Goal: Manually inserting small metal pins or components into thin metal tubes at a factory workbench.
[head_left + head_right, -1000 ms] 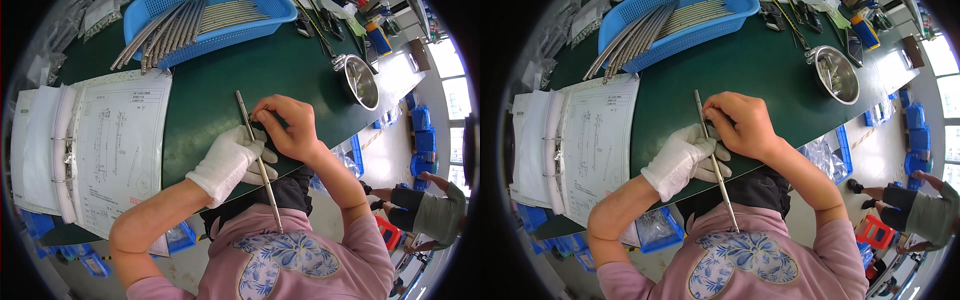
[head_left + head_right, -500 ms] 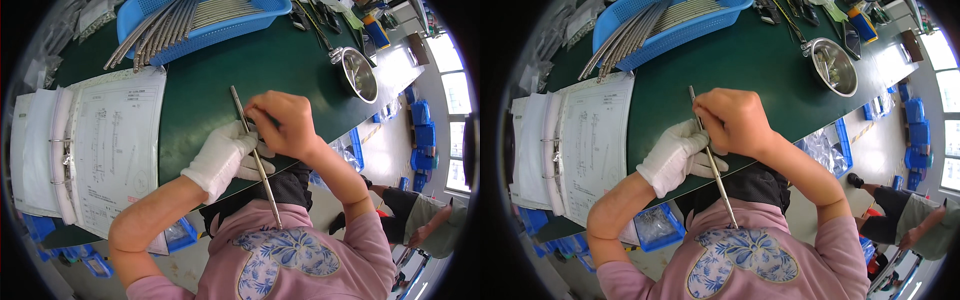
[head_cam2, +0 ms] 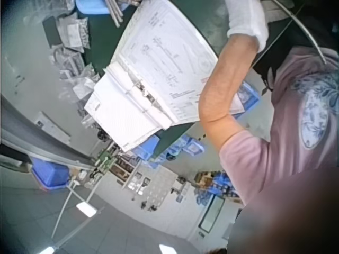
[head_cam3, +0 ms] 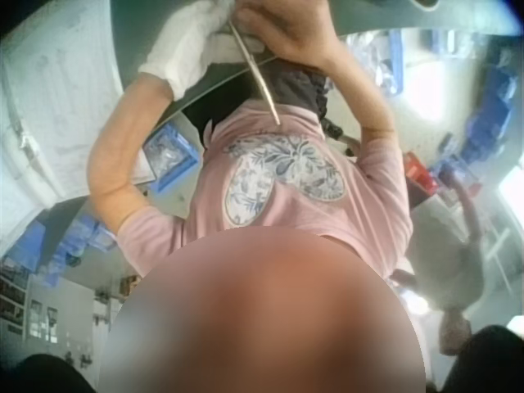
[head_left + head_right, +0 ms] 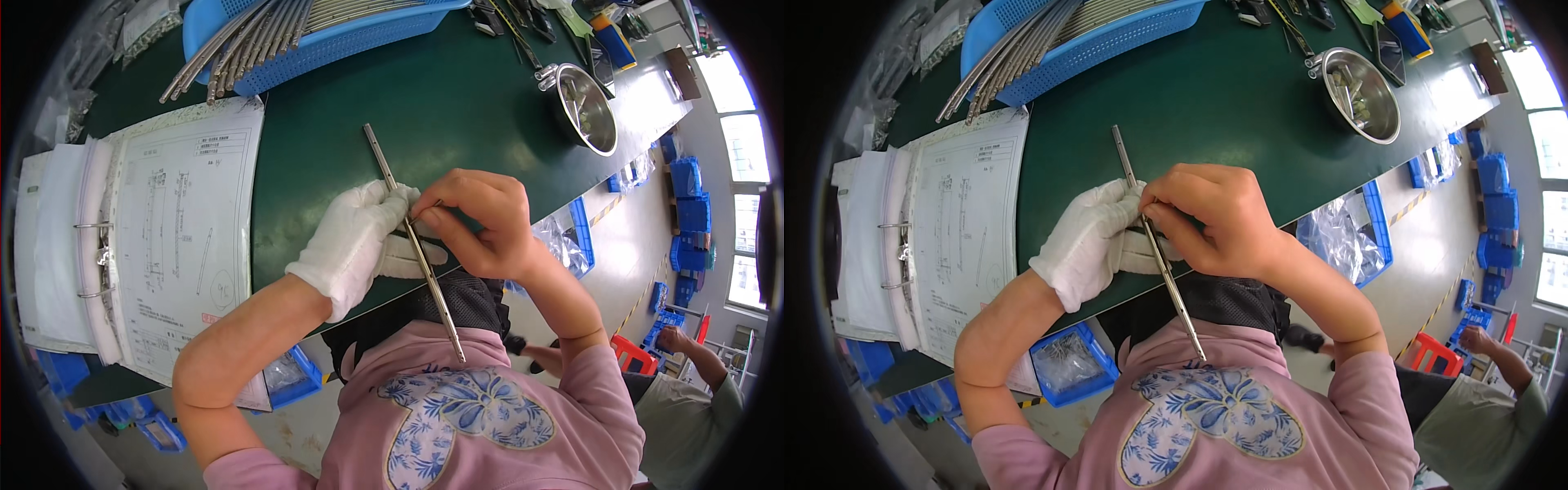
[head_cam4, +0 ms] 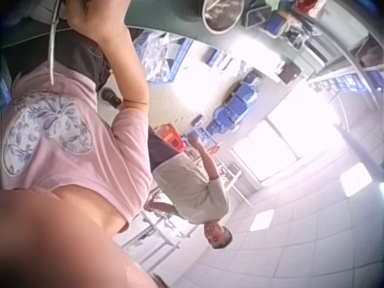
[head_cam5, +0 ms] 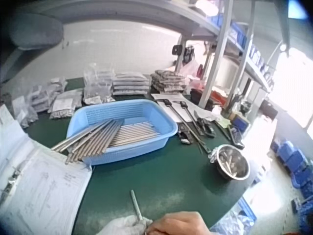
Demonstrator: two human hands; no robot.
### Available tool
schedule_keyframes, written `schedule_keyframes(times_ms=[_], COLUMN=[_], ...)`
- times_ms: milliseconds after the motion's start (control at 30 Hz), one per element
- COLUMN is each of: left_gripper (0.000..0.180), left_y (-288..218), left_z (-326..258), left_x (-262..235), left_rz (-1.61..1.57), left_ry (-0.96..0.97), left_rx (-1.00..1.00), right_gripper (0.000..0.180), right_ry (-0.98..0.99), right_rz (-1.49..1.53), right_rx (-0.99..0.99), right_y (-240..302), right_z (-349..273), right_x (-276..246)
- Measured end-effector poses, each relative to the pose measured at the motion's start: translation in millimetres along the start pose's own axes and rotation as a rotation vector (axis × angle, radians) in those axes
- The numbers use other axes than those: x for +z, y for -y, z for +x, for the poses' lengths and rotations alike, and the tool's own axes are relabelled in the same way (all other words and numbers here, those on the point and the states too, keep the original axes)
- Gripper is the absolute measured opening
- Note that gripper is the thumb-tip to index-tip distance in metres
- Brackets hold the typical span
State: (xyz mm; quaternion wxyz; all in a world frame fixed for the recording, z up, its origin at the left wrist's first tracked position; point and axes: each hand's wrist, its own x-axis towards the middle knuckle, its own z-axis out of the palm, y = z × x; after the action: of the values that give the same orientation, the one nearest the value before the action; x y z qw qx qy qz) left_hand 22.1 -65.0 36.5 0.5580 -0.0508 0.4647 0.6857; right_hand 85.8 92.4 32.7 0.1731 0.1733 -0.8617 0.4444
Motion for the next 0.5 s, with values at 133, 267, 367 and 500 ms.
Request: schedule_keyframes(times_ms=[133,267,367,500], left_gripper=[0.018,0.017,0.017,0.018], left_y=[-0.3,3.2,4.4,5.3], left_z=[-0.2,-0.5,1.4,-1.1], left_x=[4.8,4.2,3.8,8.0], left_rz=[0.102,0.087,0.103,0.112], left_ry=[-0.066,-0.076,-0.056,-0.096], left_rx=[0.004,0.022,0.002,0.063], right_gripper=[0.01,0.012,0.012,0.012], right_ry=[0.002,0.018,-0.006,-0.015], right_rz=[-0.102,-0.144,-0.218,-0.178], right_rx=[-0.094,-0.075,-0.194,-0.093], right_y=[3.2,4.2,6.0,5.4], right_z=[2.5,2.7,-2.8,-3.7], right_x=[2.9,3.4,5.6,5.2])
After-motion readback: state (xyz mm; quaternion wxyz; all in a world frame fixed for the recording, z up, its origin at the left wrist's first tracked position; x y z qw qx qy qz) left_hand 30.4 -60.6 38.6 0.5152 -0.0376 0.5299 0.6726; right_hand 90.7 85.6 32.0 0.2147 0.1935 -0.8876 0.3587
